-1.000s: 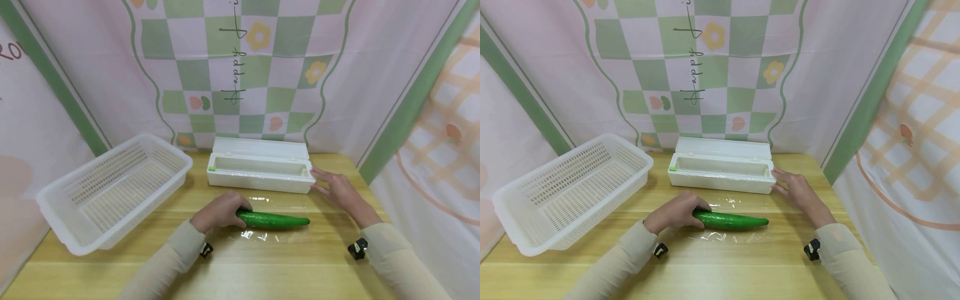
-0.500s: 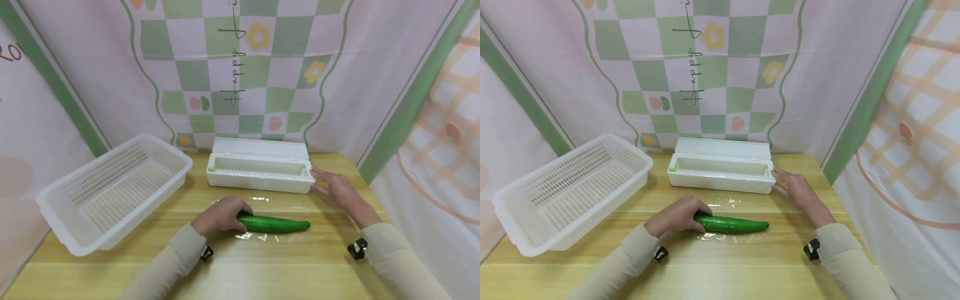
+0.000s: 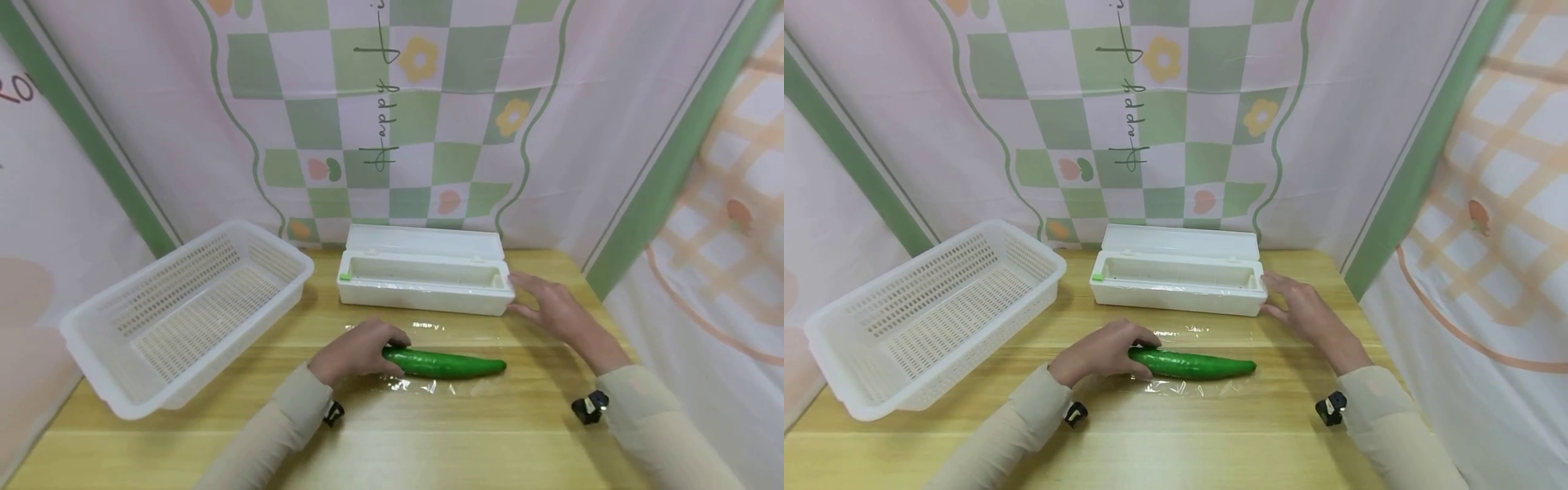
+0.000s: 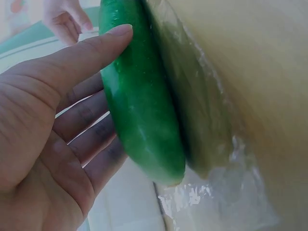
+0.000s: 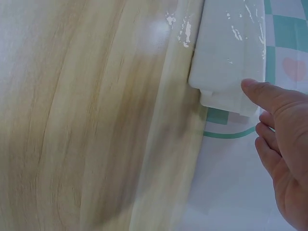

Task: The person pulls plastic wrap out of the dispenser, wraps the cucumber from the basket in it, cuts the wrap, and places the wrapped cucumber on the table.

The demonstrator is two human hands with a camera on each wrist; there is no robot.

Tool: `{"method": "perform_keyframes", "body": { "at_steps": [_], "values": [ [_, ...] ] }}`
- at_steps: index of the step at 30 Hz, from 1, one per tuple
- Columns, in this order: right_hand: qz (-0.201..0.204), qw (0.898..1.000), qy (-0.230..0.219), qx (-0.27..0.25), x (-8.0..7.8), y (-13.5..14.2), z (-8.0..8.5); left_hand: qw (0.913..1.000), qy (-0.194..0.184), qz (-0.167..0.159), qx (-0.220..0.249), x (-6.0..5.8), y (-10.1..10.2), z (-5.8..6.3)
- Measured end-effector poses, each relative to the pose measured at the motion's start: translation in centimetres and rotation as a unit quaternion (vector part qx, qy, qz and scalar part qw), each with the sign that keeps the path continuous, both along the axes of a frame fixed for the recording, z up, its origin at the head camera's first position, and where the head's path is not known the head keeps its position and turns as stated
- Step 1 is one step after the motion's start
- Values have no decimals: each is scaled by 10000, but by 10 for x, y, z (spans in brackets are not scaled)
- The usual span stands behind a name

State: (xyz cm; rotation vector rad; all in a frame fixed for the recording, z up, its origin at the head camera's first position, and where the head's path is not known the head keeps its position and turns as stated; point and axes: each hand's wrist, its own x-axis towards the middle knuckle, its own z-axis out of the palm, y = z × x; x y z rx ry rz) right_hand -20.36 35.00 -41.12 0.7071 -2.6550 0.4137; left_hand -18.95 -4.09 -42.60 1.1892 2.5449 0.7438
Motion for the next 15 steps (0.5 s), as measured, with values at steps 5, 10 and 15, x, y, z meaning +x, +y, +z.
{"method": "perform_keyframes", "body": {
  "at_steps": [5,10,15],
  "values": [
    [210,9993,323,-28,9,0,6,9998,-59,179,-23,0,-11,7],
    [576,9960,684,61,20,0,9,9995,107,149,254,-3,-33,13],
    [1163,9877,1031,176,35,-3,11,9974,616,43,378,-5,-57,14]
  ]
}}
